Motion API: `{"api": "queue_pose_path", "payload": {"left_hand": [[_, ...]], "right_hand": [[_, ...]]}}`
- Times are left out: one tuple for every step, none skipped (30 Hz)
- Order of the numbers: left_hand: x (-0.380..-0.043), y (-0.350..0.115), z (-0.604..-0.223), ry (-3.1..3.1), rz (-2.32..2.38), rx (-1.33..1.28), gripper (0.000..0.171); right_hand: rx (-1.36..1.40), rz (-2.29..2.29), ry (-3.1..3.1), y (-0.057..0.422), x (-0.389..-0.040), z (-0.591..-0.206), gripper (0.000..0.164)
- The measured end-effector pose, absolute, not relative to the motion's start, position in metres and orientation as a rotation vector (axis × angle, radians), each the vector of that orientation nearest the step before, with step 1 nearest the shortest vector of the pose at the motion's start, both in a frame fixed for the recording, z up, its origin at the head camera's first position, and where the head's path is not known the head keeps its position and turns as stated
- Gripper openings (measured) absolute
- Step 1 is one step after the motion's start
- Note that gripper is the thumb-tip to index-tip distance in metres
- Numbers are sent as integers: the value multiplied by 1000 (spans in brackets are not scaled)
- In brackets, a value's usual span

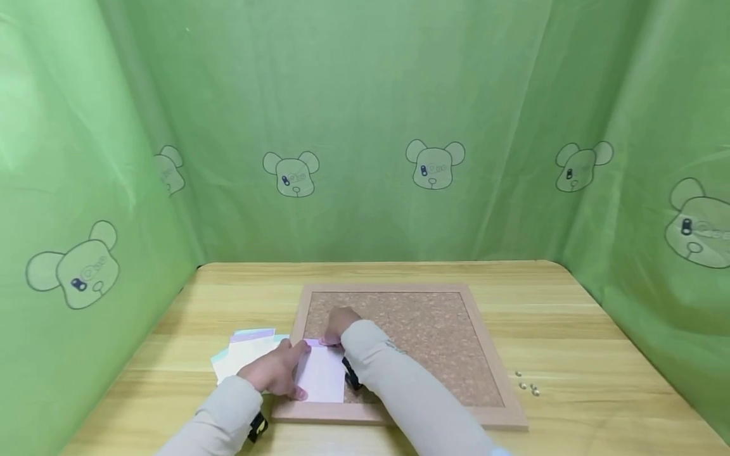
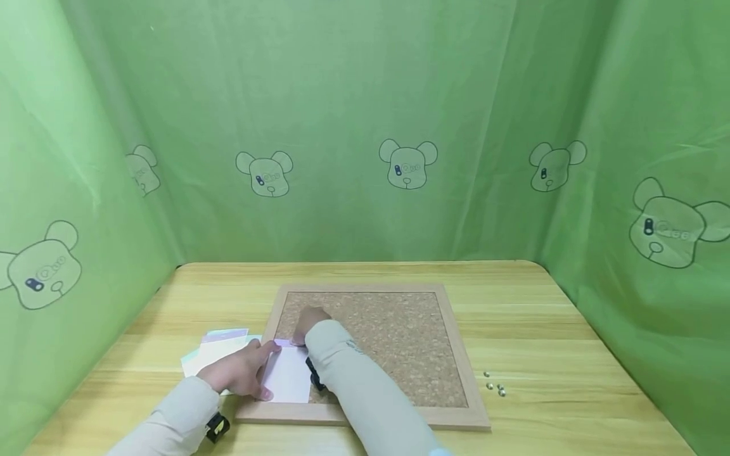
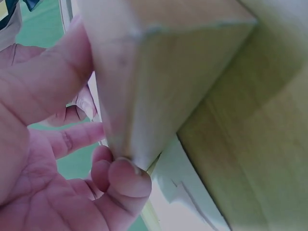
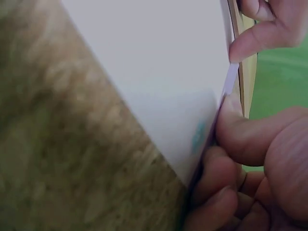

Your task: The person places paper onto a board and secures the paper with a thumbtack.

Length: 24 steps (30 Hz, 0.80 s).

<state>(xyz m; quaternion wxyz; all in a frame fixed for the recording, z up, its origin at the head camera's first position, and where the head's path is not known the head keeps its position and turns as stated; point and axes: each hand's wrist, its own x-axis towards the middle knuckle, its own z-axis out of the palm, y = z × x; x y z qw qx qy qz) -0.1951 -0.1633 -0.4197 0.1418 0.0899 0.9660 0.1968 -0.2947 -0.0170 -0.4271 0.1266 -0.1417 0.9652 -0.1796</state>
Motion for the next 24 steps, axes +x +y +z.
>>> {"api": "queue_pose_path", "payload": {"left_hand": [[-195, -164, -420, 2786, 564, 256, 82], [-194, -164, -419, 2785, 559, 254, 82], [-194, -164, -419, 2784, 555, 255, 82], [-194, -164, -419, 2782, 552, 258, 81], [-194, -164, -419, 2778, 547, 255, 82], [-194, -164, -418, 2778, 538, 260, 81], [-195, -165, -417, 2777, 537, 265, 81], [-195, -165, -416, 2777, 536, 264, 81], [-196, -165, -415, 2776, 530, 260, 82], [-196, -165, -415, 2774, 523, 251, 83], [-197, -165, -414, 2775, 515, 243, 84], [-197, -164, -414, 2774, 508, 236, 84], [-197, -164, -414, 2773, 498, 232, 85], [-197, -163, -414, 2771, 489, 230, 86], [-197, -163, -414, 2768, 478, 233, 86], [-197, -162, -414, 2766, 473, 237, 87], [-196, -162, -414, 2766, 469, 245, 87], [-196, -161, -414, 2764, 468, 251, 87], [-196, -161, -414, 2761, 468, 257, 88], [-195, -161, -415, 2758, 473, 260, 88], [-195, -161, -415, 2756, 472, 264, 88], [-194, -161, -415, 2755, 472, 266, 89], [-194, -161, -415, 2754, 470, 270, 89], [-194, -161, -415, 2753, 466, 276, 89]], "right_hand": [[-424, -521, 2812, -17, -293, -427, 31], [-431, -518, 2816, -17, -292, -426, 31], [-434, -518, 2819, -17, -290, -425, 31], [-433, -524, 2816, -17, -289, -424, 31], [-421, -540, 2799, -16, -288, -424, 30], [-419, -545, 2793, -16, -287, -423, 29], [-416, -551, 2789, -16, -286, -423, 28], [-408, -553, 2785, -17, -286, -423, 27], [-404, -559, 2785, -17, -287, -423, 25], [-404, -558, 2787, -17, -287, -423, 24], [-408, -554, 2785, -17, -287, -423, 23], [-424, -540, 2795, -17, -287, -423, 23], [-440, -530, 2799, -17, -287, -424, 23], [-459, -517, 2805, -16, -287, -424, 23], [-471, -514, 2806, -15, -286, -424, 23], [-478, -512, 2802, -14, -286, -425, 24], [-485, -513, 2798, -13, -286, -425, 24], [-494, -515, 2801, -11, -285, -425, 25], [-498, -524, 2797, -10, -285, -426, 26], [-493, -539, 2786, -8, -285, -426, 27], [-487, -555, 2776, -7, -285, -426, 28], [-486, -562, 2767, -6, -284, -427, 29], [-485, -566, 2762, -4, -285, -427, 29], [-483, -565, 2758, -3, -284, -428, 30]]}}
